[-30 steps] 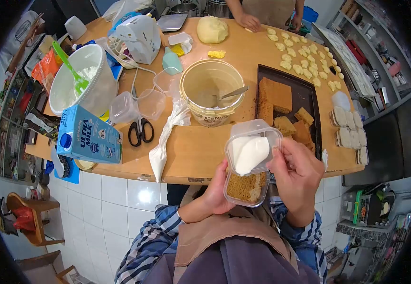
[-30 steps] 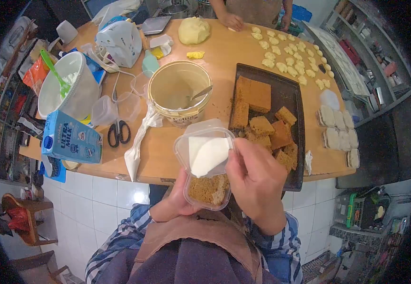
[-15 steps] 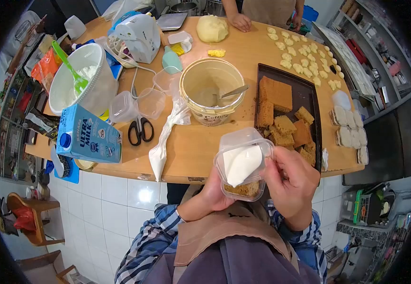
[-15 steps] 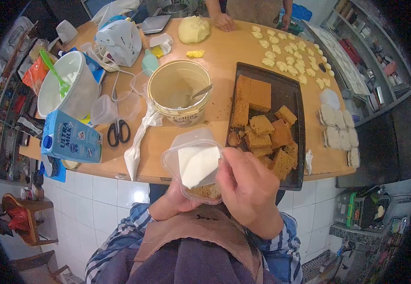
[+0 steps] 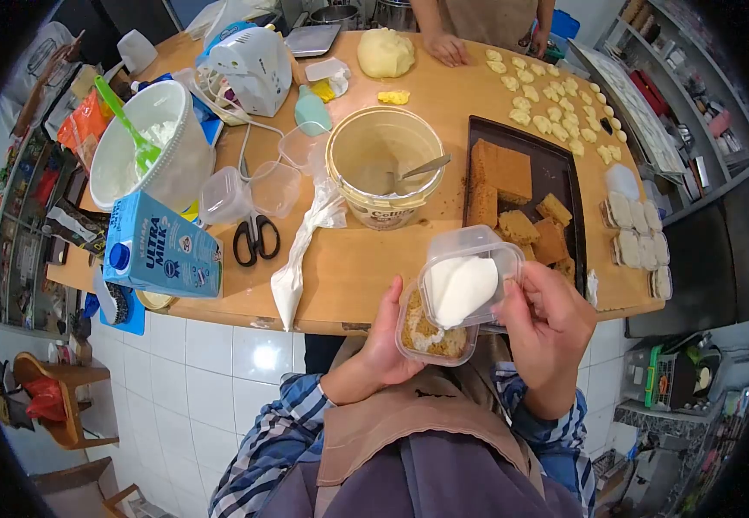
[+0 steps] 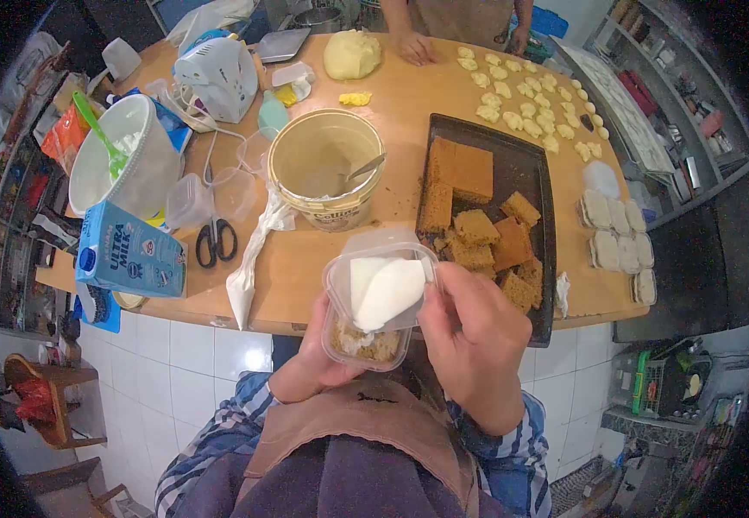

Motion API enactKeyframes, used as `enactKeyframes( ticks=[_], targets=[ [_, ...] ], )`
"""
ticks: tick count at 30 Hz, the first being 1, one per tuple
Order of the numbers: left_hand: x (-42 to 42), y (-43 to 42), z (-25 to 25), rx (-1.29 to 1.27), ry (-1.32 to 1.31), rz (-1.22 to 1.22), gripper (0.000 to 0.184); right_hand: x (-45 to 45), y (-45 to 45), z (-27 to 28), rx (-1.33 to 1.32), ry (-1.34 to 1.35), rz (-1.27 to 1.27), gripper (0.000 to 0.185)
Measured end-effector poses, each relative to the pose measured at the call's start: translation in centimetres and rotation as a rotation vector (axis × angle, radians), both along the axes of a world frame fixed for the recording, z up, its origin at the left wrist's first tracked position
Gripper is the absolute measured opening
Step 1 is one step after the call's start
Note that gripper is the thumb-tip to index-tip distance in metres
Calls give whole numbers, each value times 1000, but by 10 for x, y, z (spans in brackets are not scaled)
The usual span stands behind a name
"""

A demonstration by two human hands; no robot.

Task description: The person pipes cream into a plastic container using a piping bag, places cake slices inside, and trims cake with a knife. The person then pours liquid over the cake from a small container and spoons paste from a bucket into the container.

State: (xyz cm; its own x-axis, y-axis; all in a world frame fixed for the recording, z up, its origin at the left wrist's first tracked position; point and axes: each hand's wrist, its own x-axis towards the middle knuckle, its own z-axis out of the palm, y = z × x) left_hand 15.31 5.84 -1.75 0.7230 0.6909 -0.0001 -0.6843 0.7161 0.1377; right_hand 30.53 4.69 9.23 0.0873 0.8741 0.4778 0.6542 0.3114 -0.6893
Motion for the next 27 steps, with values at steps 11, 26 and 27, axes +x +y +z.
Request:
enactKeyframes(
  ticks=[11, 26, 27],
  targets=[
    [4, -5, 17, -39, 311, -60, 72, 3, 5, -7, 3, 27, -15, 16],
    [0, -3, 2, -88, 152, -54, 67, 9, 2, -9, 59, 58, -22, 19],
    [0, -3, 2, -77, 154, -60, 67, 9, 3, -10, 60, 67, -17, 19]
  ],
)
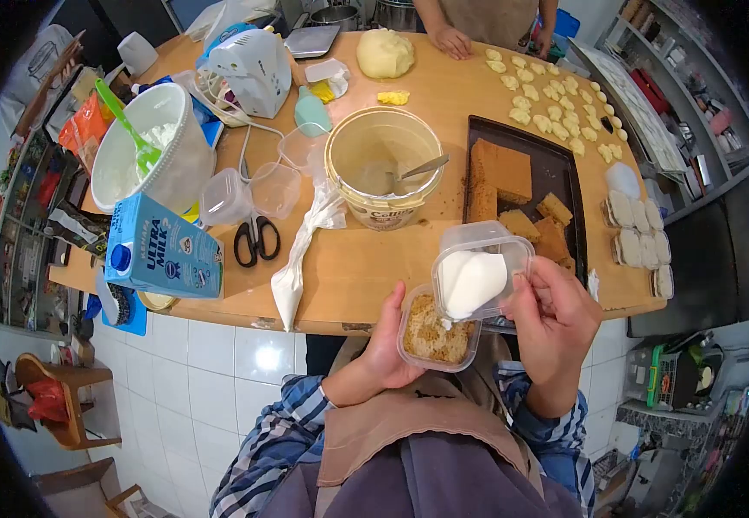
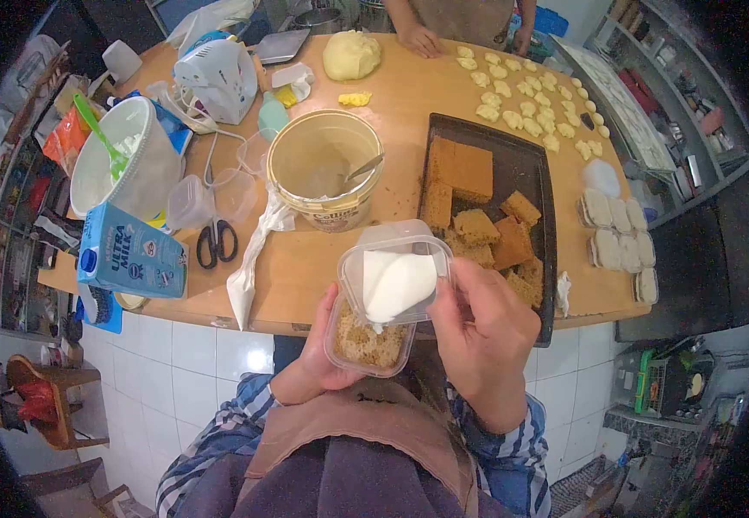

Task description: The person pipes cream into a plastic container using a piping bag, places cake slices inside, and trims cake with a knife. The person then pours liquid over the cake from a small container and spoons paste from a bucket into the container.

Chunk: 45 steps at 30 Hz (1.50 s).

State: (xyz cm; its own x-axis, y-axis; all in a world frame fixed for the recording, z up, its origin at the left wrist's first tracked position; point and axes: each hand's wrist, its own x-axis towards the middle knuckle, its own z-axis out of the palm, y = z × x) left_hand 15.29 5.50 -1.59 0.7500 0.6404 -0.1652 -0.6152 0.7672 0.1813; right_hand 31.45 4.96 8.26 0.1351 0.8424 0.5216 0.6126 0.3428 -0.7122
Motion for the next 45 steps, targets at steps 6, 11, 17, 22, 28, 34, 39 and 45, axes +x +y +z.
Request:
enactKeyframes(
  ticks=[6, 11, 17, 22, 28, 34, 39, 45],
  targets=[
    [6, -4, 9, 23, 129, -10, 67, -7, 5, 5, -45, 10, -21, 17],
    [9, -6, 15, 52, 195, 1, 68, -8, 7, 4, -50, -47, -4, 17],
    [6, -4, 10, 40, 171, -25, 70, -8, 11, 3, -180, 230, 63, 18],
    [-9, -6, 2, -18, 191, -26, 74, 2, 21, 3, -484, 601, 96, 29],
    [-49, -11, -4, -99, -1, 98, 72, 6, 36, -20, -615, 513, 107, 27],
    [-74, -2, -1, -78, 84, 421, 73, -8, 49, -52, -680, 339, 231, 24],
    [-78, 1, 4, -82, 5, 501, 78, -13, 59, -76, -633, 182, 240, 21],
    [-77, 5, -4, -71, 3, 453, 81, -6, 64, -92, -647, 160, 205, 17]
  ],
)
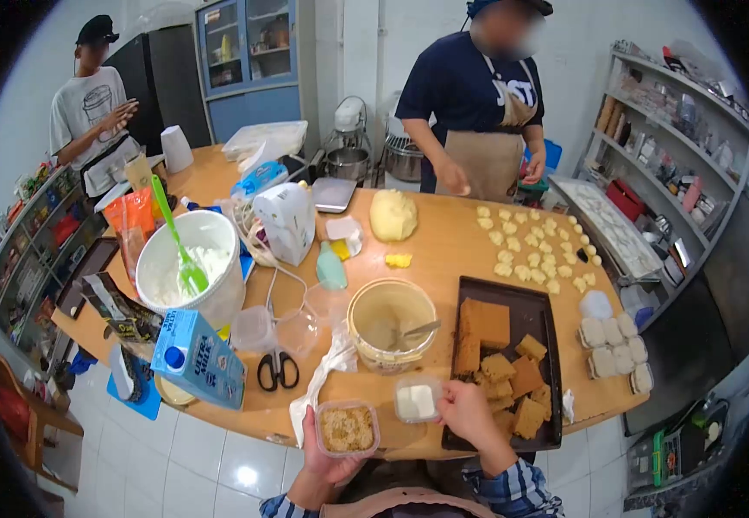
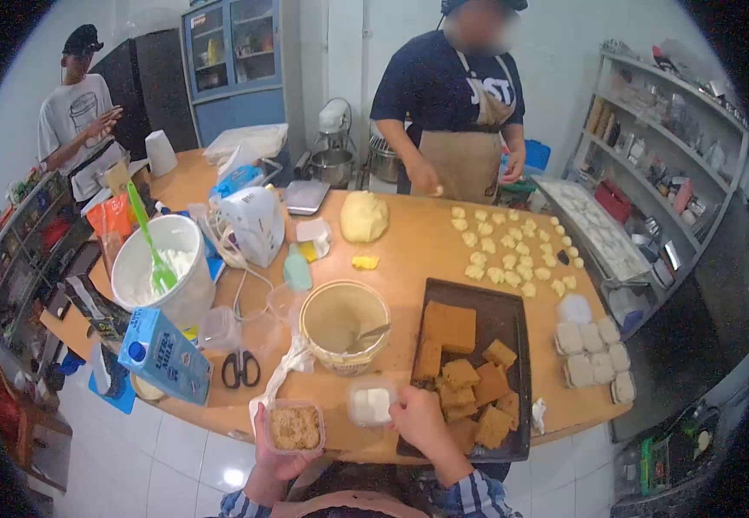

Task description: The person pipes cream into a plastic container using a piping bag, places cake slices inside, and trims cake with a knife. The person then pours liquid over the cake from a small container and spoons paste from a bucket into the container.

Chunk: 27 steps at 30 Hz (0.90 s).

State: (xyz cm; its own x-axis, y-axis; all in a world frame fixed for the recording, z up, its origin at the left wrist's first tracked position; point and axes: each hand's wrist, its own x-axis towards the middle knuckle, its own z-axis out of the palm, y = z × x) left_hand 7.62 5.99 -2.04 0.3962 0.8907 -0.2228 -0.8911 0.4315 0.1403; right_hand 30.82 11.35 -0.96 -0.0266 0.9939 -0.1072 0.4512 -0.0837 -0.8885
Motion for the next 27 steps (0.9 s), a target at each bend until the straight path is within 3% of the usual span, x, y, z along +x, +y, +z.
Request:
enactKeyframes(
  ticks=[2, 7, 10, 13, 16, 19, 22, 27],
  targets=[
    [2, 0, 1, 9, 5, 6, 80, -4, -6, 14, -20, 53, -27, 17],
    [5, 0, 10, -18, 57, 9, 77, 11, -14, 68, 306, -373, 8, 33],
    [6, 2, 5, -19, 98, -2, 77, 11, -3, 105, 506, -576, -26, 28],
    [10, 1, 6, 6, 99, -9, 77, -1, 19, 133, 798, -615, 102, 15],
    [14, -3, 14, -29, 132, 6, 78, -16, 56, 150, 883, -685, 286, 12],
    [9, -6, 15, -27, 159, -5, 79, -33, 96, 141, 808, -913, 465, 8],
    [2, -9, 7, -27, 149, 4, 79, -55, 107, 138, 452, -1134, 542, 14],
    [-3, -8, 3, -63, 119, 57, 80, -68, 118, 126, 250, -1212, 600, 14]
  ],
)
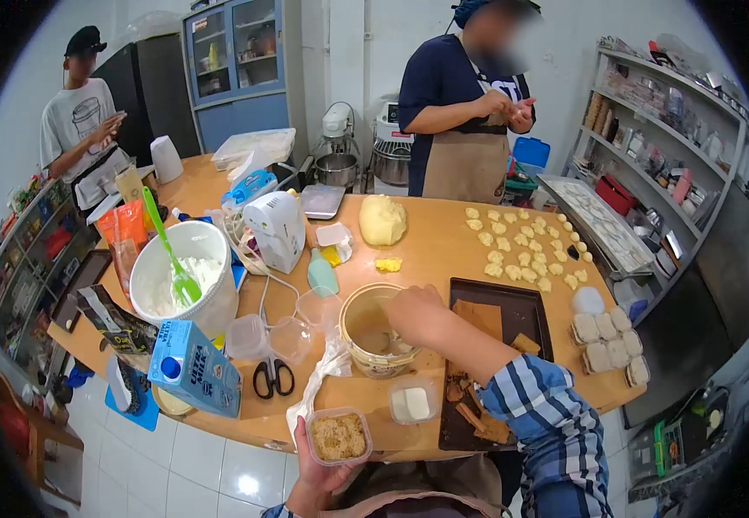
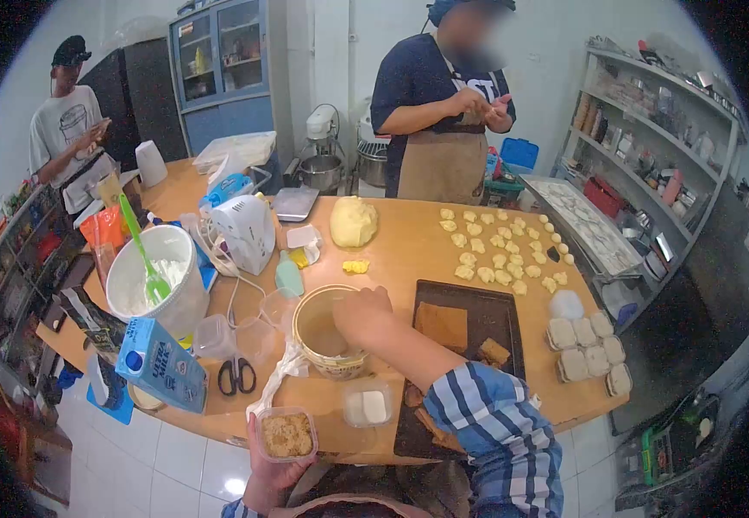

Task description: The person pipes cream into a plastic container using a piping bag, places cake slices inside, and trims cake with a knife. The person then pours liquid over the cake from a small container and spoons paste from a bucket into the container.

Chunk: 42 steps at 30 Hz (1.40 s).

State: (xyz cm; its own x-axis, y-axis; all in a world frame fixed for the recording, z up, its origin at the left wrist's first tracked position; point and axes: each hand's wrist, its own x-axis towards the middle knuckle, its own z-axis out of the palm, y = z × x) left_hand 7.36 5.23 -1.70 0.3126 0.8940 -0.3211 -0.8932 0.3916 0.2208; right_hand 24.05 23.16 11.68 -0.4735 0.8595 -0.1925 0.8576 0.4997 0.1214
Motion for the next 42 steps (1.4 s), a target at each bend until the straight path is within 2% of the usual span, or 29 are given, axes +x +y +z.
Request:
enactKeyframes(
  ticks=[4, 7, 10, 13, 19, 25, 31, 34, 35, 37, 39, 42],
  targets=[
    [-1, 0, 1, -9, -46, -1, 81, -8, -3, -6, -49, -83, 11, 14],
    [0, 6, -5, -8, -54, -4, 82, -14, -4, -11, 109, -70, 8, 11],
    [-3, 7, -10, 4, -36, 2, 83, -20, -6, 2, 115, -145, 6, 12],
    [-3, 6, -8, -23, -29, 10, 83, -22, -2, -9, 106, -76, -70, 13],
    [-4, 4, 0, -34, -37, 12, 84, -15, 5, -19, -6, 57, -95, 13],
    [-1, 2, -3, -27, -58, 34, 86, -12, 1, -16, -89, 20, -46, 15],
    [-3, -5, -1, 174, -222, 85, 89, -2, -13, -3, -115, 127, -139, 20],
    [-2, -1, -1, 239, -306, 120, 90, 13, -16, 8, -218, 187, -255, 20],
    [-2, 2, -2, 261, -337, 127, 90, 19, -17, 6, -209, 266, -240, 20],
    [-2, 8, -3, 283, -324, 144, 89, 31, -18, 3, -188, 426, -213, 21],
    [1, 17, -4, 301, -375, 147, 87, 36, -16, -4, -163, 447, -209, 21],
    [8, 26, 13, 252, -237, 202, 79, 41, -19, -6, -123, 509, -213, 21]
  ],
)
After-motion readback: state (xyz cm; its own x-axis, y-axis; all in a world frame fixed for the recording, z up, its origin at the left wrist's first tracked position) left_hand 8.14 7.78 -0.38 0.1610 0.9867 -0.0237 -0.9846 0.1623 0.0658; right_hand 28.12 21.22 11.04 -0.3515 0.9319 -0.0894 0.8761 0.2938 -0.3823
